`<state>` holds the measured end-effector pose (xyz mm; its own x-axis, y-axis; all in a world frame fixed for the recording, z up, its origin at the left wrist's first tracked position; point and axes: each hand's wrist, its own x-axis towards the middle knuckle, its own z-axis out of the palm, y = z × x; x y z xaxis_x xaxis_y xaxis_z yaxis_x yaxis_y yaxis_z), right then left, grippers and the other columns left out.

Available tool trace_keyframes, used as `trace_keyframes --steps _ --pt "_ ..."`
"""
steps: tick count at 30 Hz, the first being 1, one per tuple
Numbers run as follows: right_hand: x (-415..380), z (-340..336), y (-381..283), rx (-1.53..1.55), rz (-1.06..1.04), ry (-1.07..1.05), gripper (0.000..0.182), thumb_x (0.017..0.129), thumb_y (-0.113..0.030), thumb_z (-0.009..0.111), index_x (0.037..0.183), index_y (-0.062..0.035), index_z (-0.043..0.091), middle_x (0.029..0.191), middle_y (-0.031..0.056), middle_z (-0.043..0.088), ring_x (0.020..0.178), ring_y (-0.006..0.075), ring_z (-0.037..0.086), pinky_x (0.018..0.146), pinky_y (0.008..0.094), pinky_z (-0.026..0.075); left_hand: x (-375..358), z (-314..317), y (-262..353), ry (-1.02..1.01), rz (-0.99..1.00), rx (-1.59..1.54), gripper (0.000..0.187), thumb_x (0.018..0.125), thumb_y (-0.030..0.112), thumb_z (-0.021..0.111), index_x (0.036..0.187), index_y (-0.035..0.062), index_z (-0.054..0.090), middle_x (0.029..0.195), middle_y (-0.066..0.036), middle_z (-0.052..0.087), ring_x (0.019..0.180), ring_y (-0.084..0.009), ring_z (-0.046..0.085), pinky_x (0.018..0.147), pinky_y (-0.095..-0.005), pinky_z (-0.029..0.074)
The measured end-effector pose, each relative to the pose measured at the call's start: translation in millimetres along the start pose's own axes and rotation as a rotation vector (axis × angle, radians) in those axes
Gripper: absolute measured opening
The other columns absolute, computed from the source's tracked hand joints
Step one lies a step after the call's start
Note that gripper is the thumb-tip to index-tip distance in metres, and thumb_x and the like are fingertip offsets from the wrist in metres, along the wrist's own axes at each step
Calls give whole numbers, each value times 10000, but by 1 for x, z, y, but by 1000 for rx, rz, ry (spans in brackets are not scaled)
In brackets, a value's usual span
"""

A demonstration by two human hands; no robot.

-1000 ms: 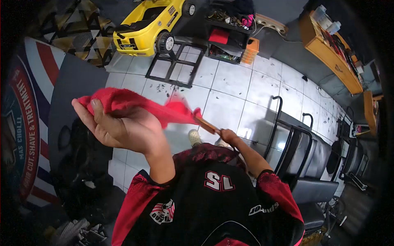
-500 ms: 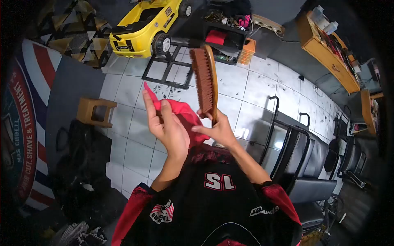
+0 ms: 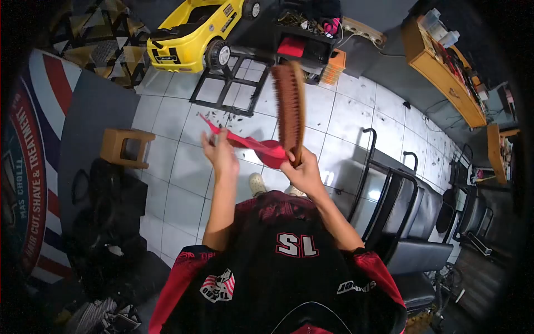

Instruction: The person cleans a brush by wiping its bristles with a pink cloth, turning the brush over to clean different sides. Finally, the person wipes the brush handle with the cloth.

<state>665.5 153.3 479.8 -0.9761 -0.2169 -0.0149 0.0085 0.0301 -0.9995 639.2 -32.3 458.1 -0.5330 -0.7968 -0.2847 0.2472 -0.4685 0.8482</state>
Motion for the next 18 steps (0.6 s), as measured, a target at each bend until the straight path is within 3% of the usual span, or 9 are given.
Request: trace_keyframes --steps 3,4,5,7,8,10,13,14,18 --pt "-4 6 3 -119 -29 -43 143 676 -44 557 690 -11 419 550 59 362 524 94 353 471 247 340 20 -44 -71 139 -495 -161 309 745 -30 619 1015 -14 470 807 -86 569 694 -172 568 598 -252 510" --pt "-6 7 12 -171 -17 -79 154 677 -52 572 720 5 436 572 125 410 499 184 428 489 297 372 23 -58 -96 155 -613 -94 151 853 125 517 954 13 522 932 -89 574 829 -208 573 734 -322 505" --pt "-9 8 20 -197 -36 -93 159 677 -53 578 729 7 441 588 137 429 518 225 451 502 315 380 42 -84 -121 94 -885 34 192 864 196 508 943 22 524 938 -78 576 834 -215 576 774 -341 506" --pt "-17 8 29 -245 -70 -114 170 677 -56 590 749 9 450 620 163 469 557 305 496 527 351 398 -10 -56 -92 -77 -1045 2 245 851 254 532 954 32 534 905 -68 586 824 -208 576 748 -345 507" --pt "-20 7 27 -307 -57 -135 191 673 -46 603 764 18 448 682 192 495 653 368 517 573 392 407 -17 -51 -82 -153 -1141 18 252 846 264 541 951 35 540 890 -68 590 812 -205 577 732 -343 509" --pt "-25 3 30 -378 -108 -151 193 666 -36 604 759 19 444 683 192 488 673 361 517 581 400 403 -26 -43 -73 -310 -1333 48 266 835 284 558 945 42 552 862 -70 598 787 -200 578 699 -339 511" --pt "-31 -6 32 -443 -174 -159 190 653 -22 604 751 21 447 693 192 494 708 361 511 605 419 407 -26 -48 -88 -528 -1475 134 140 843 219 539 888 87 534 809 -56 586 714 -202 592 613 -330 532" --pt "-34 -8 27 -439 -193 -140 187 651 -21 604 747 19 448 688 190 496 707 361 510 608 421 410 -37 -54 -102 -510 -1359 265 127 844 235 533 870 111 536 827 -50 587 715 -200 592 611 -325 531" --pt "-41 -19 35 -541 -142 -98 180 648 -25 607 744 14 459 674 184 507 709 355 514 611 428 421 -55 -64 -109 -461 -1405 327 72 831 181 554 846 112 543 799 -42 590 680 -184 594 563 -296 526"
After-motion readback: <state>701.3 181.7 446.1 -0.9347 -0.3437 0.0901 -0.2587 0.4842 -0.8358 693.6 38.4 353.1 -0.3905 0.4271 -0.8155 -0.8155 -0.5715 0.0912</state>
